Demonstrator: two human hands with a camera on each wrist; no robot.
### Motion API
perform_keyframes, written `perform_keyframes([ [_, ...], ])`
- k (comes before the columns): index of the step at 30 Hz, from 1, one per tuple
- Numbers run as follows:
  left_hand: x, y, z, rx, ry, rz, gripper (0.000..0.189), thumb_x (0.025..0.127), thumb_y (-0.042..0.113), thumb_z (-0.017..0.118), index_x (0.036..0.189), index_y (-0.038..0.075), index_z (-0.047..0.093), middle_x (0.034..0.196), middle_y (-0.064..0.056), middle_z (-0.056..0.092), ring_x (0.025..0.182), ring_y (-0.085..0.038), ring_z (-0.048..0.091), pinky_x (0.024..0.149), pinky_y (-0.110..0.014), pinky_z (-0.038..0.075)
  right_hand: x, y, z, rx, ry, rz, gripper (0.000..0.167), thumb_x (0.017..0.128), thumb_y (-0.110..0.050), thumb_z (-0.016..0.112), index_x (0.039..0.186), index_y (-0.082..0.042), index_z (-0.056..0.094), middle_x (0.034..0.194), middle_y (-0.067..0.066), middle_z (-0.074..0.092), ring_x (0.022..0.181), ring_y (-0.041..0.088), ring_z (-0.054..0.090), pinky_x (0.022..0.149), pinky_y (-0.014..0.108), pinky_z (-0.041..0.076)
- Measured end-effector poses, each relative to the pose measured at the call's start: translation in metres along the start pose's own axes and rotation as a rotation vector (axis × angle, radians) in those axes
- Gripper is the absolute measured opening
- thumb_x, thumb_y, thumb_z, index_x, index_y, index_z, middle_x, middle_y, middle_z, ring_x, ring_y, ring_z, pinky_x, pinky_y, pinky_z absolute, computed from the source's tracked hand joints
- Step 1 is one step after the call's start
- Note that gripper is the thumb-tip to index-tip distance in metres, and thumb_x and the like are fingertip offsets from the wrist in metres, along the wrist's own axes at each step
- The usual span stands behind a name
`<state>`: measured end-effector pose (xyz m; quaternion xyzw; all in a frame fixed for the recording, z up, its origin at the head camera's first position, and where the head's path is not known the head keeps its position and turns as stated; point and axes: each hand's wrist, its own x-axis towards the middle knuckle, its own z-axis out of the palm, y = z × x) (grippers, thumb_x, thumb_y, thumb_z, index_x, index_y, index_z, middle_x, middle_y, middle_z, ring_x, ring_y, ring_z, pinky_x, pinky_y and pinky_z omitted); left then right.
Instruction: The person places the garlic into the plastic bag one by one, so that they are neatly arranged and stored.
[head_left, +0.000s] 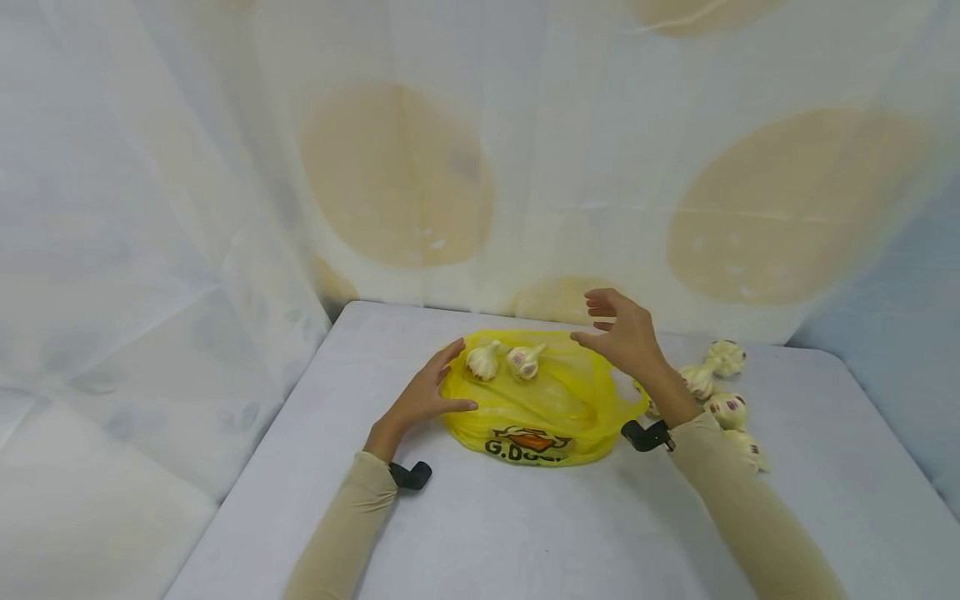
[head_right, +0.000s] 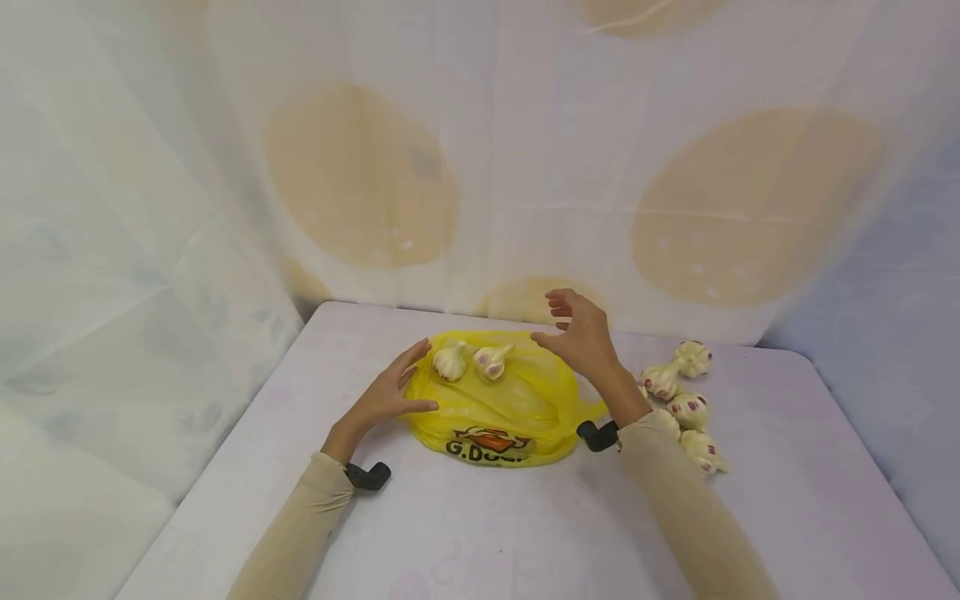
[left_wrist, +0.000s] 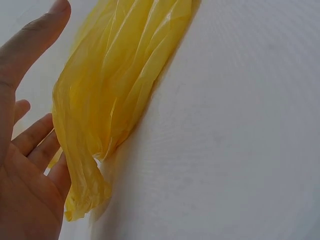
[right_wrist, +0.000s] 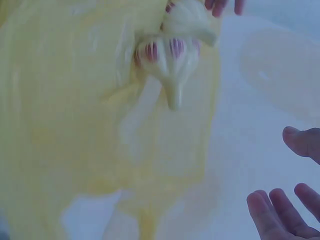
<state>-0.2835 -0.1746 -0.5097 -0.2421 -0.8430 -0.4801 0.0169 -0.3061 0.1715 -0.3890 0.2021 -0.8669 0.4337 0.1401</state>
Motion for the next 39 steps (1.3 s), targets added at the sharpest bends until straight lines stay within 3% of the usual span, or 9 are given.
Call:
perform_keyframes([
  [11,0.000,-0.002,-0.002,-0.009,0.001,-0.003,0.109,0.074,0.044,0.085,0.157,0.018,0.020,0.158,0.004,0.026,0.144,-0.015,0.025,0.116,-0.040,0.027,-0.013,0.030,-0.050,-0.090,0.083,0.111,0.059,0.080,-0.019,0.083,0.130,-0.005,0.055,0.120,0.018,0.061,0.106,0.034,0.062,0.087,0.043,0.055],
  [15,0.000,-0.002,-0.002,-0.006,0.000,0.002,0.109,0.074,0.042,0.085,0.157,0.019,0.020,0.158,0.001,0.026,0.144,-0.018,0.025,0.116,-0.042,0.027,-0.022,0.042,-0.060,-0.123,0.092,0.153,0.060,0.081,-0.020,0.081,0.132,-0.005,0.054,0.121,0.019,0.061,0.105,0.035,0.063,0.086,0.038,0.055],
  [22,-0.001,-0.003,-0.001,-0.006,-0.002,-0.008,0.109,0.073,0.045,0.085,0.157,0.020,0.020,0.158,0.002,0.027,0.144,-0.015,0.025,0.116,-0.040,0.027,-0.040,0.059,-0.075,-0.153,0.096,0.220,0.064,0.083,-0.028,0.080,0.135,-0.003,0.051,0.123,0.023,0.059,0.106,0.039,0.062,0.087,0.043,0.054],
  [28,-0.002,-0.003,-0.004,-0.004,0.005,-0.014,0.109,0.073,0.044,0.085,0.157,0.019,0.021,0.157,0.005,0.027,0.143,-0.011,0.026,0.116,-0.037,0.028,-0.052,0.073,-0.085,-0.167,0.097,0.271,0.067,0.083,-0.034,0.079,0.135,-0.002,0.050,0.125,0.023,0.059,0.106,0.040,0.061,0.084,0.033,0.057],
  [35,-0.003,-0.003,-0.005,-0.003,0.007,-0.016,0.110,0.072,0.048,0.084,0.157,0.018,0.021,0.157,0.004,0.027,0.143,-0.013,0.026,0.116,-0.039,0.028,-0.063,0.089,-0.088,-0.222,0.108,0.312,0.068,0.084,-0.034,0.077,0.135,0.001,0.049,0.130,0.028,0.055,0.119,0.044,0.051,0.094,0.057,0.047],
  [39,-0.005,-0.004,-0.005,-0.005,0.006,-0.016,0.108,0.073,0.044,0.085,0.157,0.018,0.021,0.158,0.002,0.027,0.144,-0.015,0.025,0.116,-0.040,0.027,-0.069,0.098,-0.090,-0.253,0.098,0.340,0.072,0.085,-0.036,0.076,0.139,0.001,0.045,0.133,0.029,0.052,0.120,0.047,0.048,0.091,0.062,0.047],
])
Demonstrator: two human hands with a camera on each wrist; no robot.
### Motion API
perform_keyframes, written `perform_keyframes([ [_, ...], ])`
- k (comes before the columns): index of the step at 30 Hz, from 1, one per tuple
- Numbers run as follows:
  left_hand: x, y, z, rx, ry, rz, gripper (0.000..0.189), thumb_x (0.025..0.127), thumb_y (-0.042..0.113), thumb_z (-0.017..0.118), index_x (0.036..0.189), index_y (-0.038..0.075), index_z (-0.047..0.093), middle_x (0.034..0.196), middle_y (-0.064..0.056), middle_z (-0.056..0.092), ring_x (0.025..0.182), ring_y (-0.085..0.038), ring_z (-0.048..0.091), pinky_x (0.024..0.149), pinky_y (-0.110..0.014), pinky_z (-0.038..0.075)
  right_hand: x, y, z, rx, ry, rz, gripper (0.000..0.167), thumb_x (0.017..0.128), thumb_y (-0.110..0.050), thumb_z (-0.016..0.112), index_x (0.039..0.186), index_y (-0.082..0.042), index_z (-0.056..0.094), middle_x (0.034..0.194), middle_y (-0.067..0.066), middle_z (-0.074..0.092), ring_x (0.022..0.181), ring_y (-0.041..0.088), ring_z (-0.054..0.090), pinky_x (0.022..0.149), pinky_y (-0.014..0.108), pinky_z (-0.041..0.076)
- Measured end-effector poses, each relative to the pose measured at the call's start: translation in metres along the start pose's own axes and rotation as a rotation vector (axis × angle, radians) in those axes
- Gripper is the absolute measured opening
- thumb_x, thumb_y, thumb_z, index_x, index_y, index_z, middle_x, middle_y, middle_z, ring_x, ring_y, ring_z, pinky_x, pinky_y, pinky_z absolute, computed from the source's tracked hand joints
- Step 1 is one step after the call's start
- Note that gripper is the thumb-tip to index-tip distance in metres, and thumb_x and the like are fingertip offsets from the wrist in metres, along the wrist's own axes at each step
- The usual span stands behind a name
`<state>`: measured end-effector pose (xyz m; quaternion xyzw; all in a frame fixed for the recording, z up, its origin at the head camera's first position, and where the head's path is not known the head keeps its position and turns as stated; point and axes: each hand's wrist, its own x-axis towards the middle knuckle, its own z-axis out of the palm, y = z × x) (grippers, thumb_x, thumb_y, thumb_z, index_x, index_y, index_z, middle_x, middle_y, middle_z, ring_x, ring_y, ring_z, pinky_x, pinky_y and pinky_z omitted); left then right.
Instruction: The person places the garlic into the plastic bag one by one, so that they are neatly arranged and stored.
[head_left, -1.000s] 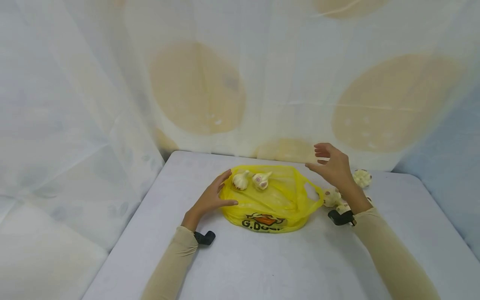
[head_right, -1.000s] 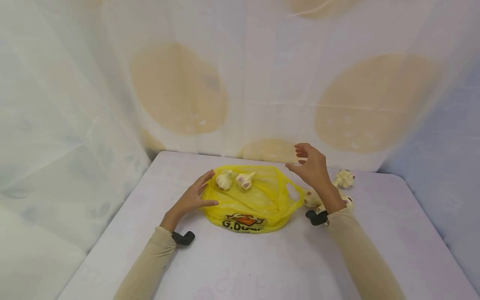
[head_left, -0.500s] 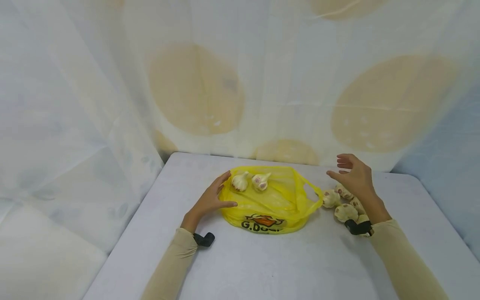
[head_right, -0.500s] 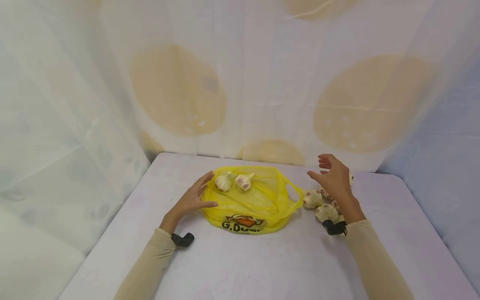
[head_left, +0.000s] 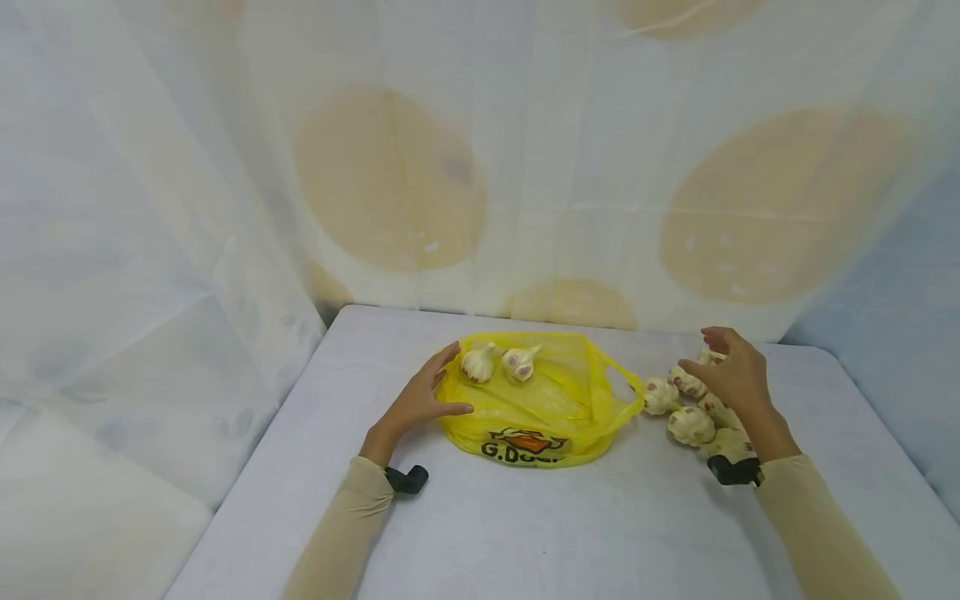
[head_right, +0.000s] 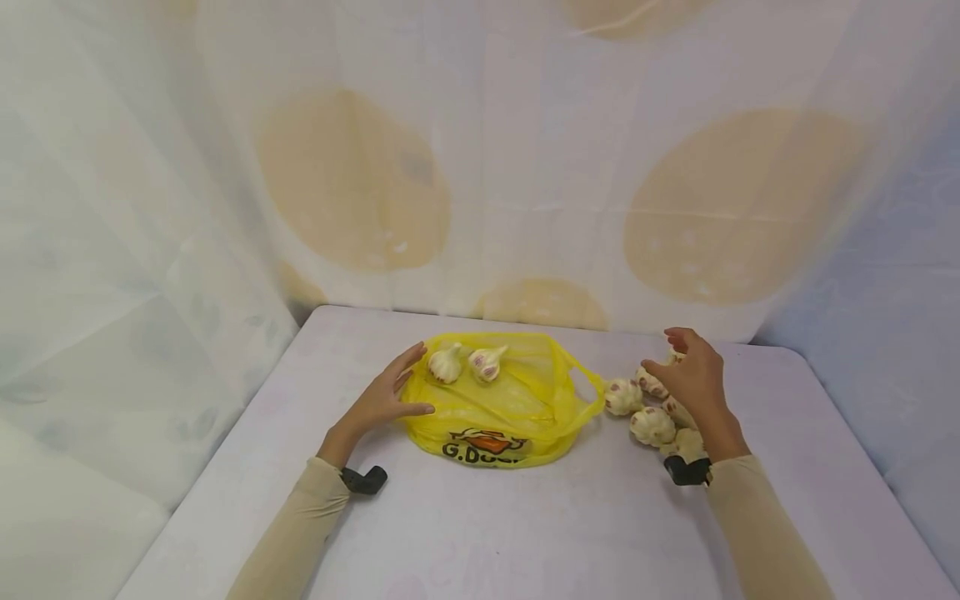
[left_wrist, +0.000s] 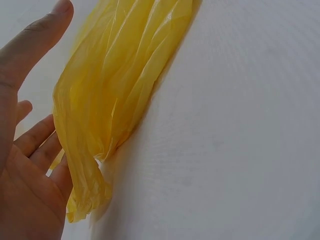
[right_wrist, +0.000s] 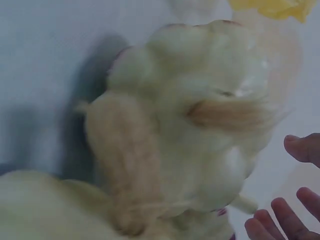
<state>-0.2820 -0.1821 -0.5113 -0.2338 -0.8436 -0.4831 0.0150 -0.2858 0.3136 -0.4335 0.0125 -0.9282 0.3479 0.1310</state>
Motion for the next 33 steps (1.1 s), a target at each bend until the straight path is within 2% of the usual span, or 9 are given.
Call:
perform_keyframes([
  [5,-0.001,0.001,0.000,0.000,-0.004,-0.004,0.106,0.075,0.039,0.085,0.157,0.019,0.021,0.158,0.003,0.026,0.144,-0.015,0.025,0.116,-0.040,0.027,-0.001,0.011,0.002,-0.009,-0.042,0.041,0.075,0.087,-0.029,0.075,0.144,0.002,0.038,0.134,0.032,0.050,0.120,0.049,0.047,0.088,0.062,0.048],
  [9,0.001,0.001,0.000,0.000,-0.001,0.000,0.106,0.075,0.038,0.085,0.157,0.019,0.021,0.158,0.004,0.026,0.144,-0.014,0.025,0.116,-0.040,0.027,0.001,0.017,0.004,-0.007,-0.079,0.088,0.084,0.087,-0.029,0.074,0.148,0.005,0.027,0.135,0.035,0.046,0.121,0.050,0.046,0.089,0.062,0.048],
  [12,0.001,0.002,0.001,0.002,-0.003,-0.008,0.107,0.074,0.040,0.085,0.157,0.020,0.020,0.158,0.005,0.026,0.144,-0.013,0.025,0.116,-0.039,0.027,0.002,0.019,0.004,-0.016,-0.111,0.135,0.096,0.086,-0.034,0.075,0.150,0.006,0.016,0.136,0.037,0.043,0.120,0.052,0.045,0.089,0.062,0.047],
  [15,0.001,0.002,0.002,0.000,-0.008,-0.017,0.108,0.074,0.040,0.086,0.157,0.020,0.020,0.158,0.005,0.026,0.144,-0.012,0.024,0.116,-0.038,0.027,0.001,0.022,0.004,-0.034,-0.144,0.160,0.106,0.083,-0.041,0.076,0.150,0.008,0.011,0.133,0.039,0.044,0.112,0.053,0.050,0.086,0.063,0.048],
  [20,0.000,0.003,0.004,-0.003,-0.013,-0.005,0.110,0.073,0.041,0.086,0.157,0.017,0.019,0.158,0.001,0.026,0.144,-0.014,0.024,0.116,-0.038,0.027,0.000,0.027,0.005,-0.068,-0.178,0.144,0.107,0.079,-0.049,0.078,0.147,0.011,0.020,0.128,0.039,0.047,0.091,0.044,0.063,0.079,0.057,0.052],
  [23,0.000,0.003,0.004,-0.003,-0.011,0.000,0.110,0.073,0.041,0.086,0.157,0.017,0.018,0.159,0.001,0.026,0.144,-0.014,0.024,0.116,-0.039,0.027,0.000,0.029,0.006,-0.099,-0.198,0.125,0.104,0.079,-0.051,0.078,0.143,0.013,0.028,0.127,0.038,0.049,0.098,0.046,0.061,0.080,0.057,0.052],
  [27,0.000,0.003,0.004,-0.009,-0.005,-0.001,0.110,0.073,0.040,0.086,0.157,0.017,0.019,0.158,0.001,0.027,0.144,-0.015,0.025,0.116,-0.040,0.027,0.002,0.030,0.006,-0.133,-0.216,0.110,0.101,0.080,-0.051,0.077,0.141,0.015,0.032,0.126,0.039,0.049,0.110,0.053,0.050,0.084,0.061,0.049],
  [33,-0.002,0.003,0.003,-0.006,-0.005,-0.011,0.110,0.072,0.041,0.087,0.157,0.018,0.020,0.158,0.003,0.027,0.144,-0.014,0.025,0.116,-0.040,0.028,0.003,0.034,0.009,-0.137,-0.242,0.086,0.098,0.083,-0.049,0.074,0.141,0.016,0.029,0.125,0.042,0.048,0.109,0.055,0.050,0.085,0.062,0.049],
])
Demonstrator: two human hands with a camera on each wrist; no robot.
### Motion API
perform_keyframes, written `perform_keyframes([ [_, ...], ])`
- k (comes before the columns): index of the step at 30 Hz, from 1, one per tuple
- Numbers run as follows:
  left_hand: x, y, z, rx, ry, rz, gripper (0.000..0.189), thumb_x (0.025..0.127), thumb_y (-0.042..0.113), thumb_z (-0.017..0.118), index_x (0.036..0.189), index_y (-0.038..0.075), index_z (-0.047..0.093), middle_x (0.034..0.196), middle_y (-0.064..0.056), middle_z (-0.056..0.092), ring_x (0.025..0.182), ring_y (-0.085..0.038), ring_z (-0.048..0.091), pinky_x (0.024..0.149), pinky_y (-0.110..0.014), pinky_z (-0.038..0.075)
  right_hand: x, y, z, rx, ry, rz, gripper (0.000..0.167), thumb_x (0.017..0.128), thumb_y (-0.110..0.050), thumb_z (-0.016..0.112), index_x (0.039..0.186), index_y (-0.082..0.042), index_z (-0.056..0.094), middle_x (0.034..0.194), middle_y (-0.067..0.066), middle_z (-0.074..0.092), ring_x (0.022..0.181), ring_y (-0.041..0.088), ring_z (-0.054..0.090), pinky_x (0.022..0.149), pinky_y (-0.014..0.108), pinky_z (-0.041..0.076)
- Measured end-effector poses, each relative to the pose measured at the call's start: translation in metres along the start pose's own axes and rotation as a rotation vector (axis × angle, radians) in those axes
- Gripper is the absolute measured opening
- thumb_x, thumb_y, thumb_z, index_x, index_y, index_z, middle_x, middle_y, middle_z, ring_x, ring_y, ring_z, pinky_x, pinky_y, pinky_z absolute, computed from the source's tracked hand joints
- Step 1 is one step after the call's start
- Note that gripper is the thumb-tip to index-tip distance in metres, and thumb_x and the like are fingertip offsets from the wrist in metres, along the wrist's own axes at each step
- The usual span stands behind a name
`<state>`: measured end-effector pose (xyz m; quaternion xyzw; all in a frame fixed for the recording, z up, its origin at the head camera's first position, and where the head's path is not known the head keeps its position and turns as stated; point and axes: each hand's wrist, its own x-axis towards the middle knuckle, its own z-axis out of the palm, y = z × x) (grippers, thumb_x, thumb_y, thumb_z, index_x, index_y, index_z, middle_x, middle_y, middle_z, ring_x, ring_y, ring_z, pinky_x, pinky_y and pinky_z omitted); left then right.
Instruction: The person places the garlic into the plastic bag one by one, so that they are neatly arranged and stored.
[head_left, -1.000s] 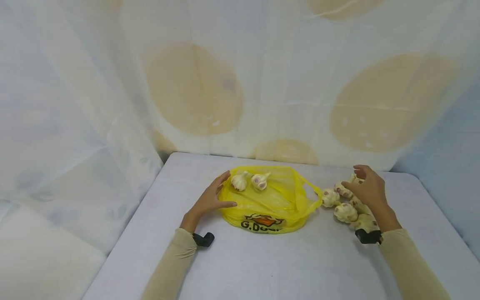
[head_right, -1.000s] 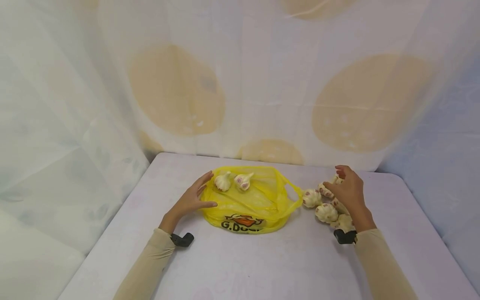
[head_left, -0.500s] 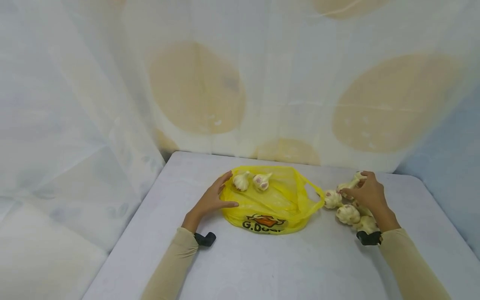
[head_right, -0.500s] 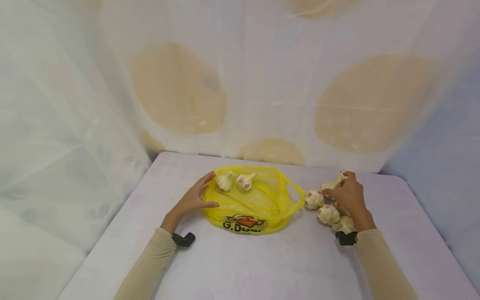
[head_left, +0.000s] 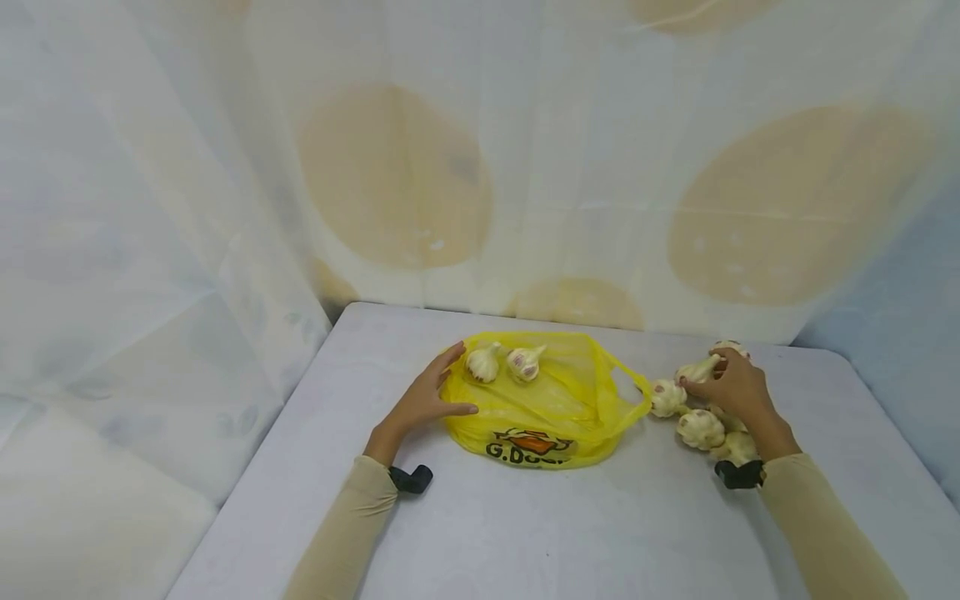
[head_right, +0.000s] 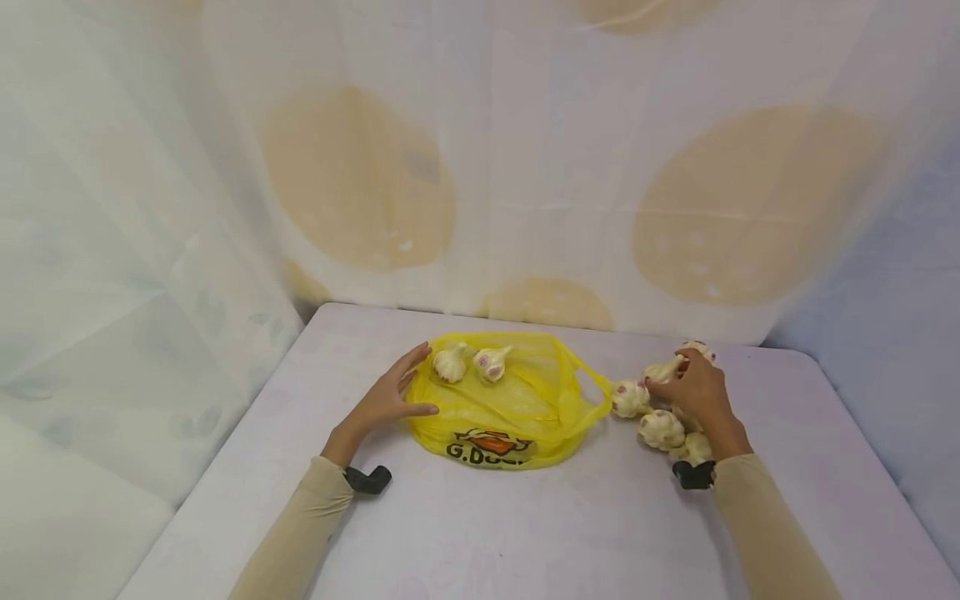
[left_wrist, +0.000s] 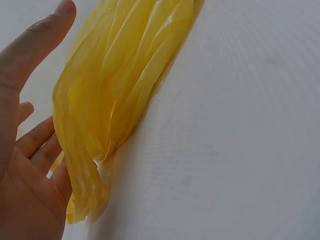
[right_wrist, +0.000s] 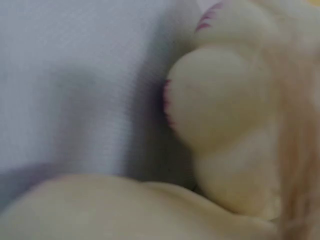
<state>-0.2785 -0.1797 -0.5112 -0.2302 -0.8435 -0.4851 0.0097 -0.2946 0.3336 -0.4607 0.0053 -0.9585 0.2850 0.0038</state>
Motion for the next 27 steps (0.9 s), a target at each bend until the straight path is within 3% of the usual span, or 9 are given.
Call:
perform_keyframes([
  [7,-0.003,0.001,0.000,0.002,-0.002,-0.008,0.109,0.073,0.040,0.086,0.157,0.019,0.021,0.158,0.004,0.027,0.144,-0.013,0.025,0.116,-0.039,0.027,-0.001,0.004,0.001,-0.014,-0.006,-0.011,0.099,0.084,-0.051,0.072,0.138,0.021,0.030,0.122,0.041,0.048,0.106,0.055,0.048,0.081,0.061,0.049],
  [11,-0.003,0.001,0.000,0.004,-0.001,-0.011,0.107,0.074,0.034,0.087,0.157,0.020,0.020,0.158,0.005,0.027,0.144,-0.012,0.024,0.116,-0.039,0.028,-0.001,0.003,0.000,-0.018,-0.018,-0.010,0.097,0.084,-0.052,0.071,0.137,0.020,0.033,0.122,0.040,0.051,0.108,0.056,0.048,0.084,0.062,0.048],
  [17,-0.004,0.001,0.000,0.012,0.001,-0.020,0.108,0.073,0.038,0.086,0.157,0.021,0.021,0.157,0.008,0.026,0.143,-0.010,0.024,0.116,-0.038,0.028,-0.002,0.000,-0.001,0.012,-0.028,0.016,0.096,0.082,-0.052,0.073,0.137,0.018,0.035,0.126,0.040,0.049,0.111,0.057,0.045,0.087,0.064,0.046],
  [23,-0.004,0.002,-0.001,0.004,-0.001,-0.026,0.109,0.073,0.037,0.087,0.157,0.020,0.021,0.157,0.008,0.027,0.143,-0.007,0.024,0.116,-0.034,0.027,-0.003,-0.003,-0.002,0.034,0.008,0.014,0.098,0.081,-0.052,0.075,0.139,0.015,0.034,0.128,0.039,0.048,0.113,0.055,0.046,0.086,0.063,0.048],
  [27,-0.004,0.002,-0.001,-0.004,0.000,-0.012,0.108,0.073,0.036,0.087,0.157,0.019,0.020,0.158,0.004,0.027,0.144,-0.012,0.024,0.116,-0.038,0.027,-0.002,-0.007,-0.006,0.044,0.037,-0.008,0.097,0.083,-0.051,0.073,0.142,0.014,0.032,0.130,0.037,0.048,0.115,0.053,0.049,0.086,0.061,0.050],
])
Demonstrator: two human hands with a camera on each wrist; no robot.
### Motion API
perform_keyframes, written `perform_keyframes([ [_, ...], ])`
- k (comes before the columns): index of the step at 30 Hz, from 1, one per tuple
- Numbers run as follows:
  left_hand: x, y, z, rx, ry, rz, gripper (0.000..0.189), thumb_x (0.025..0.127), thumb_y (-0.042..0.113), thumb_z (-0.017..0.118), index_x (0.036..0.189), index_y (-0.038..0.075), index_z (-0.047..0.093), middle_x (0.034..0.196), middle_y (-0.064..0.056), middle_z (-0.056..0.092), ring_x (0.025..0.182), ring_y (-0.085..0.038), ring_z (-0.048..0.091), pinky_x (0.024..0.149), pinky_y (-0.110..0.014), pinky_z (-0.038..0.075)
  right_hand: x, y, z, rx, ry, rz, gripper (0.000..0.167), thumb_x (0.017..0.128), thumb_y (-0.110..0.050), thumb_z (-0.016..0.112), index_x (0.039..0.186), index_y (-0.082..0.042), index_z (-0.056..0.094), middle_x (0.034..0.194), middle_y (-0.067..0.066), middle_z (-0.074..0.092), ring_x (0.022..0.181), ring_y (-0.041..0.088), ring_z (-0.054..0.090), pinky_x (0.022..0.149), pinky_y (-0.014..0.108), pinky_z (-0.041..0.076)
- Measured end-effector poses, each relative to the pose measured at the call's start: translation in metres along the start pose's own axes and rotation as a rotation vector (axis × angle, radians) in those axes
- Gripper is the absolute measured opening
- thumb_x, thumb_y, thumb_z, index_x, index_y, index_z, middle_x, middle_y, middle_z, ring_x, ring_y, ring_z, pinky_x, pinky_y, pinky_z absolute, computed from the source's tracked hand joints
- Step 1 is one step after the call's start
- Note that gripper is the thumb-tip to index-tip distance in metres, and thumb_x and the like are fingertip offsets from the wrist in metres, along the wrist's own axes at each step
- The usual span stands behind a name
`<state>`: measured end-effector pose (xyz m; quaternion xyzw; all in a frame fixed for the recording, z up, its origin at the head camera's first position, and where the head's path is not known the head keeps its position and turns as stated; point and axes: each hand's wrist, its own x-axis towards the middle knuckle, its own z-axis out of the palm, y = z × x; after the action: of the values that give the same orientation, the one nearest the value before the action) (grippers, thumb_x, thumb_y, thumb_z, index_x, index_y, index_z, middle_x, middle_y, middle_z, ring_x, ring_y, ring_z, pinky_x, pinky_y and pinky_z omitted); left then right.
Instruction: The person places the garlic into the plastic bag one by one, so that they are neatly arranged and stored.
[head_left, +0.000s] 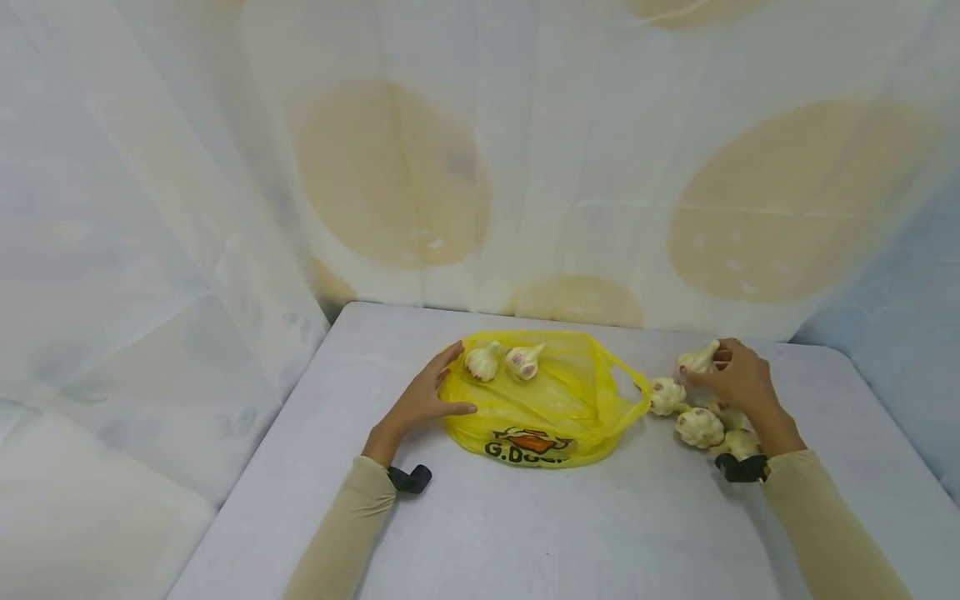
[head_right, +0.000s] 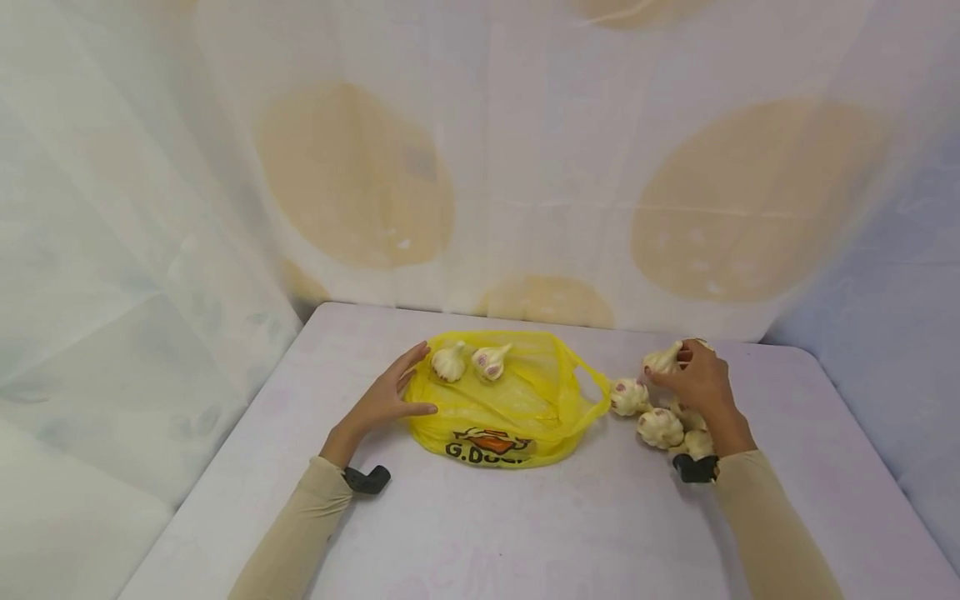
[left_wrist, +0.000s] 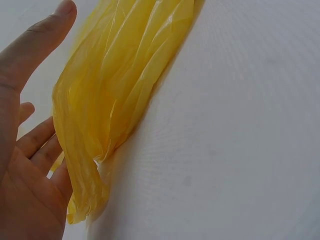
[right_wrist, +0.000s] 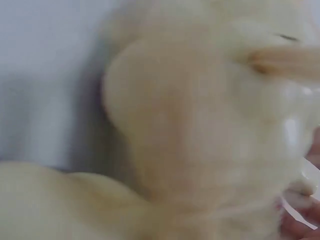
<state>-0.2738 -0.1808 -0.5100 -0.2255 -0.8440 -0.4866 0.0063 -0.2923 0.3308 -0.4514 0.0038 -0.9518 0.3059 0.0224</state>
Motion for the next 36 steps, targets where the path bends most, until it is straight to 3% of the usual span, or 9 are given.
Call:
perform_keyframes([
  [5,0.000,0.000,0.000,-0.003,0.003,0.012,0.109,0.073,0.036,0.087,0.157,0.017,0.020,0.158,0.000,0.027,0.144,-0.018,0.025,0.116,-0.043,0.027,0.000,-0.010,-0.006,0.026,0.005,0.004,0.101,0.082,-0.055,0.072,0.144,0.012,0.029,0.133,0.035,0.047,0.117,0.051,0.048,0.088,0.062,0.048],
  [11,0.001,0.000,0.000,0.006,0.002,0.009,0.108,0.074,0.036,0.086,0.157,0.019,0.020,0.158,0.001,0.027,0.144,-0.016,0.025,0.116,-0.041,0.027,-0.002,-0.022,-0.009,0.042,0.029,-0.028,0.097,0.082,-0.053,0.073,0.144,0.009,0.033,0.133,0.033,0.049,0.119,0.050,0.049,0.088,0.062,0.049],
  [23,0.003,0.001,0.002,-0.002,-0.013,0.021,0.107,0.075,0.035,0.085,0.157,0.017,0.020,0.159,-0.002,0.026,0.145,-0.020,0.024,0.116,-0.044,0.026,-0.007,-0.061,-0.014,0.107,0.108,-0.124,0.077,0.081,-0.048,0.076,0.134,0.001,0.048,0.127,0.025,0.056,0.115,0.045,0.054,0.087,0.060,0.051],
  [28,0.004,0.001,-0.001,0.004,0.002,0.005,0.107,0.074,0.036,0.086,0.157,0.018,0.021,0.158,0.003,0.027,0.144,-0.014,0.024,0.116,-0.040,0.027,0.000,-0.082,-0.007,0.159,0.125,-0.173,0.071,0.080,-0.045,0.078,0.131,-0.002,0.052,0.124,0.021,0.059,0.113,0.041,0.058,0.086,0.056,0.054],
  [36,0.004,-0.001,0.001,-0.003,-0.006,0.006,0.108,0.074,0.038,0.086,0.157,0.018,0.020,0.158,0.000,0.026,0.144,-0.019,0.025,0.116,-0.044,0.026,0.010,-0.116,0.012,0.224,0.091,-0.229,0.069,0.080,-0.041,0.080,0.132,-0.004,0.052,0.124,0.020,0.060,0.114,0.038,0.058,0.085,0.053,0.055],
])
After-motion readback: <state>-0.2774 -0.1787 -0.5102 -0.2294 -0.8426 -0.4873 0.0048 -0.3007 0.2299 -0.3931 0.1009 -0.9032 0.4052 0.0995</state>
